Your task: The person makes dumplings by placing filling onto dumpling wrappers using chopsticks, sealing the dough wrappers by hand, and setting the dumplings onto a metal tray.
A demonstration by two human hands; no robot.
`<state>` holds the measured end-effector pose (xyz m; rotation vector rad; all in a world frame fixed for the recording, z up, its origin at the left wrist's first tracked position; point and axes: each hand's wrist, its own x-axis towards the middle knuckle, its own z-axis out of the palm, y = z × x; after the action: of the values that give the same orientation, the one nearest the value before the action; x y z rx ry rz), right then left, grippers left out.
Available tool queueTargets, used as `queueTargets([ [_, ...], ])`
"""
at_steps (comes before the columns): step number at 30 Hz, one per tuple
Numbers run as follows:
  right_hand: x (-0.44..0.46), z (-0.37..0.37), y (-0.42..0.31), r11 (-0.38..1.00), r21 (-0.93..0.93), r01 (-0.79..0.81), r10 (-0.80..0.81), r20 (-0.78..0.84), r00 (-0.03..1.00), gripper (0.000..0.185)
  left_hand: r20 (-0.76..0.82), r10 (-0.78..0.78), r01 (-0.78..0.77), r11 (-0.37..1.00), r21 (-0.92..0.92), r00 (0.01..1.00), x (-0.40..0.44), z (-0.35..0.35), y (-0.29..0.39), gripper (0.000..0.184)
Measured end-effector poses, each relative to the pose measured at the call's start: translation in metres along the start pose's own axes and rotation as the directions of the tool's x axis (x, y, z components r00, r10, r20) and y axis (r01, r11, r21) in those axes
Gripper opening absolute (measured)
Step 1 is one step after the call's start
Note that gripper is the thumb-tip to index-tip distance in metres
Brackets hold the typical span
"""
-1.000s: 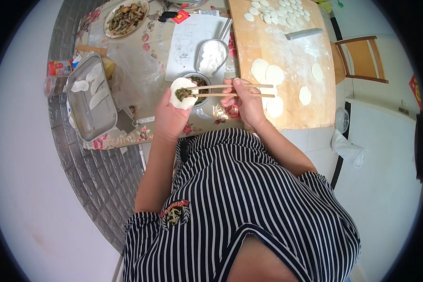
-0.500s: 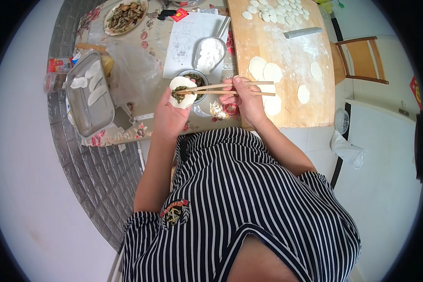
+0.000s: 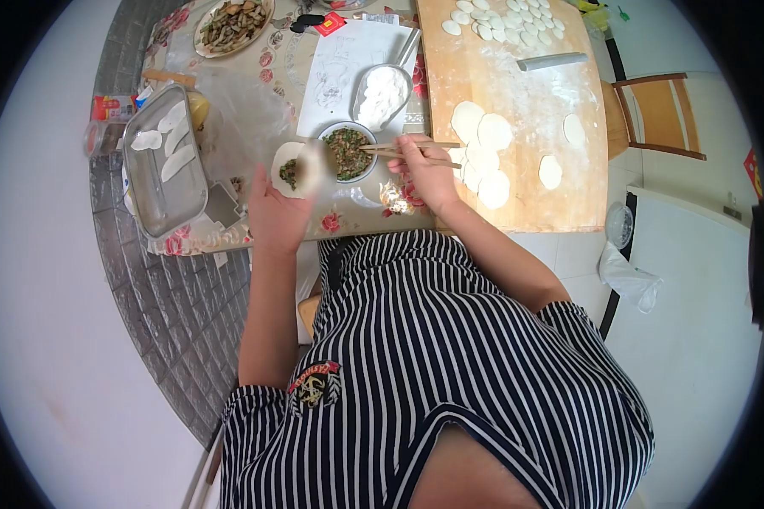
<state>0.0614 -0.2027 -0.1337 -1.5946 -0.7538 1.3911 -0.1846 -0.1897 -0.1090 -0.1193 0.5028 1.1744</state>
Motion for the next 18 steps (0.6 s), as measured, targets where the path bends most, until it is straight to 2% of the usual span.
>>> queueTargets([
  [1,0.004,-0.001,0.002,1.0,0.001,0.001,-0.001,0.001,1.0,0.028,0.001,0.001,-0.001,1.0,0.001,1.0,-0.004,0.01,-0.004,0.057],
  [3,0.008,-0.003,0.002,0.974,0.223,-0.032,0.031,0.009,0.999,0.03,0.04,-0.049,0.048,0.999,0.012,0.998,-0.013,0.026,-0.011,0.06],
  [5,-0.002,-0.009,-0.006,0.968,0.24,-0.077,0.079,0.002,0.997,0.034,0.06,-0.052,0.048,0.997,0.068,0.997,-0.015,0.029,-0.016,0.06],
  [6,-0.008,-0.017,-0.012,0.976,-0.014,-0.219,0.218,0.176,0.96,0.035,0.081,-0.059,0.049,0.991,0.122,0.995,-0.016,0.031,-0.018,0.061],
  [7,-0.016,-0.024,-0.014,0.91,-0.285,-0.3,0.382,0.301,0.874,0.036,0.084,-0.059,0.048,0.991,0.122,0.995,-0.018,0.034,-0.02,0.061],
  [8,-0.029,-0.028,-0.013,0.915,-0.317,-0.249,0.356,0.346,0.868,0.035,0.206,0.009,-0.176,0.557,0.811,0.979,-0.022,0.04,-0.024,0.058],
  [9,-0.04,-0.025,-0.011,0.927,-0.335,-0.171,0.279,0.308,0.91,0.024,0.272,-0.018,-0.266,0.158,0.951,0.962,-0.023,0.045,-0.03,0.056],
  [10,-0.055,-0.024,-0.018,0.918,-0.383,0.106,0.014,0.298,0.955,0.02,0.338,-0.045,-0.337,-0.267,0.903,0.94,-0.024,0.05,-0.036,0.055],
  [11,-0.066,-0.022,-0.034,0.825,-0.431,0.366,-0.251,0.3,0.92,0.016,0.303,-0.051,-0.28,0.264,0.923,0.951,-0.025,0.055,-0.044,0.057],
  [12,-0.068,-0.02,-0.049,0.826,-0.431,0.364,-0.254,0.293,0.922,0.016,0.273,-0.077,-0.137,0.717,0.684,0.959,-0.025,0.06,-0.051,0.059],
  [13,-0.068,-0.018,-0.066,0.545,-0.42,0.726,-0.606,0.4,0.687,0.015,0.277,-0.085,-0.136,0.714,0.687,0.957,-0.028,0.067,-0.055,0.059],
  [14,-0.068,-0.018,-0.074,0.133,-0.364,0.922,-0.81,0.495,0.313,0.017,0.319,-0.028,-0.317,0.055,0.947,0.947,-0.032,0.075,-0.057,0.061],
  [16,-0.065,-0.021,-0.076,0.112,-0.326,0.939,-0.816,0.508,0.274,0.023,0.372,0.111,-0.31,-0.367,0.877,0.922,-0.045,0.092,-0.066,0.065],
  [17,-0.064,-0.023,-0.076,0.093,-0.279,0.956,-0.815,0.53,0.233,0.029,0.378,0.102,-0.318,-0.371,0.873,0.92,-0.045,0.093,-0.07,0.065],
  [18,-0.064,-0.023,-0.076,0.098,-0.267,0.959,-0.836,0.501,0.225,0.027,0.348,0.055,-0.342,-0.095,0.935,0.936,-0.045,0.095,-0.074,0.055],
])
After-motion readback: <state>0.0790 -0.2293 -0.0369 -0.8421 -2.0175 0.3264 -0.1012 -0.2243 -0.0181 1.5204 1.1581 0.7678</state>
